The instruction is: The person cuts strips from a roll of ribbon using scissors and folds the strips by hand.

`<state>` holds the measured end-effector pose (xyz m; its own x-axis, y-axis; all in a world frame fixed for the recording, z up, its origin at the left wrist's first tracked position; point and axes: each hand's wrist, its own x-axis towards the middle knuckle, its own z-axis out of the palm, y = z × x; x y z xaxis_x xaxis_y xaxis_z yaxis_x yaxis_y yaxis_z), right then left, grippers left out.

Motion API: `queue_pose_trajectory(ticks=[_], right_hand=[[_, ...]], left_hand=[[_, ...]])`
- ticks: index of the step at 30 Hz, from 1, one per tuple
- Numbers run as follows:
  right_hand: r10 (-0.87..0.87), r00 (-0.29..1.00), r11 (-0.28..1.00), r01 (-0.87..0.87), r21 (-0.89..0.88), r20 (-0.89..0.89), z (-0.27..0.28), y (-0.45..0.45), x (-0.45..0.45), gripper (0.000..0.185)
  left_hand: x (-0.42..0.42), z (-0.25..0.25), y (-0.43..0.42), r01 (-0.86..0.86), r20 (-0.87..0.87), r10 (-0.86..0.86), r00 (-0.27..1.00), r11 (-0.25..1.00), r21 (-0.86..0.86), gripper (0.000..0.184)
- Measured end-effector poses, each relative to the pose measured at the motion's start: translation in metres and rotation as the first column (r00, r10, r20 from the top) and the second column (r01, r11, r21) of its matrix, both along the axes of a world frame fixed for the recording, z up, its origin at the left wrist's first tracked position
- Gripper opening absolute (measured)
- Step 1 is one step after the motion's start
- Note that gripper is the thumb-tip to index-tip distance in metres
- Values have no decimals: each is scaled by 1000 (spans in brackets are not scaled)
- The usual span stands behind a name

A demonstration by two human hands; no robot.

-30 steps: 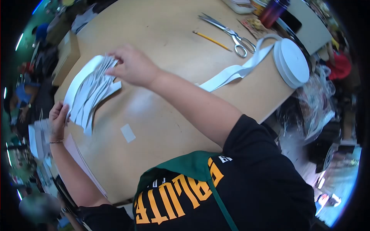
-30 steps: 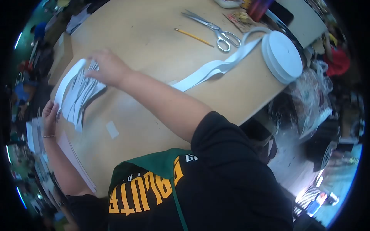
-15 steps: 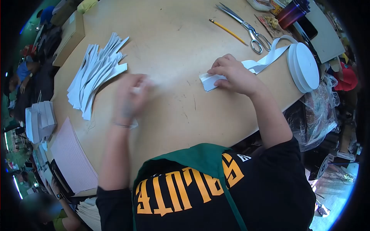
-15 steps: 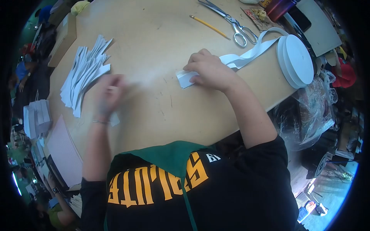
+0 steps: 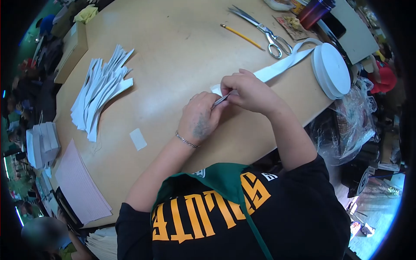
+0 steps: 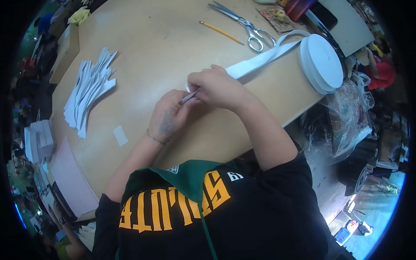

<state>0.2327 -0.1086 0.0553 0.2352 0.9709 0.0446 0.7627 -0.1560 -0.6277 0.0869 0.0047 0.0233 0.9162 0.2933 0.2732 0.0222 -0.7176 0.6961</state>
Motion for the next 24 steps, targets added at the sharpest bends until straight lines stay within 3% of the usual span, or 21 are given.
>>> queue_pose_trajectory(ticks=[2, 3, 6, 7, 8, 9, 10, 12, 15, 19, 22, 24], right_hand=[[-26, 1000, 1000, 26, -4, -12, 11, -2, -5, 19], [-17, 1000, 991, 14, -131, -17, 15, -2, -4, 27], [-166, 985, 921, 140, 365, 40, 10, -31, 16, 44], [-438, 872, 862, 338, 379, 220, 9, -48, 32, 54], [-653, 657, 751, 501, 430, 376, 6, -68, 54, 63], [-755, 417, 640, 637, 429, 506, -4, -93, 81, 66], [-777, 147, 498, 738, 455, 612, -17, -115, 105, 69], [-690, -22, 260, 925, 276, 724, -28, -142, 131, 73], [-623, 154, 406, 902, 149, 767, -38, -197, 150, 73], [-522, 241, 535, 840, 94, 818, -26, -240, 138, 67], [-502, 322, 688, 712, 144, 803, -40, -314, 165, 67], [-522, 341, 718, 670, 187, 782, -55, -353, 195, 68]], left_hand=[[-2, 11, -4, -3, 7, 4, 1000, 992, -126, 13], [-4, 15, -4, 2, 7, 0, 1000, 987, -161, 13], [-10, 26, -8, 20, 3, -20, 1000, 957, -289, 14], [-13, 28, -9, 22, 2, -22, 1000, 942, -336, 15], [-14, 29, -9, 41, 14, -39, 999, 938, -343, 15], [-17, 30, -9, 60, 24, -55, 998, 934, -351, 15], [-20, 31, -9, 80, 34, -72, 997, 930, -358, 15], [-26, 42, -8, 97, 15, -99, 995, 917, -386, 15], [-39, 55, 0, 161, 41, -158, 987, 891, -426, 15], [-82, 65, 33, 174, -41, -210, 977, 893, -415, 13], [-136, 41, 62, -4, -154, -133, 979, 746, -666, 15], [-171, 22, 73, -120, -222, -79, 972, 646, -754, 17]])
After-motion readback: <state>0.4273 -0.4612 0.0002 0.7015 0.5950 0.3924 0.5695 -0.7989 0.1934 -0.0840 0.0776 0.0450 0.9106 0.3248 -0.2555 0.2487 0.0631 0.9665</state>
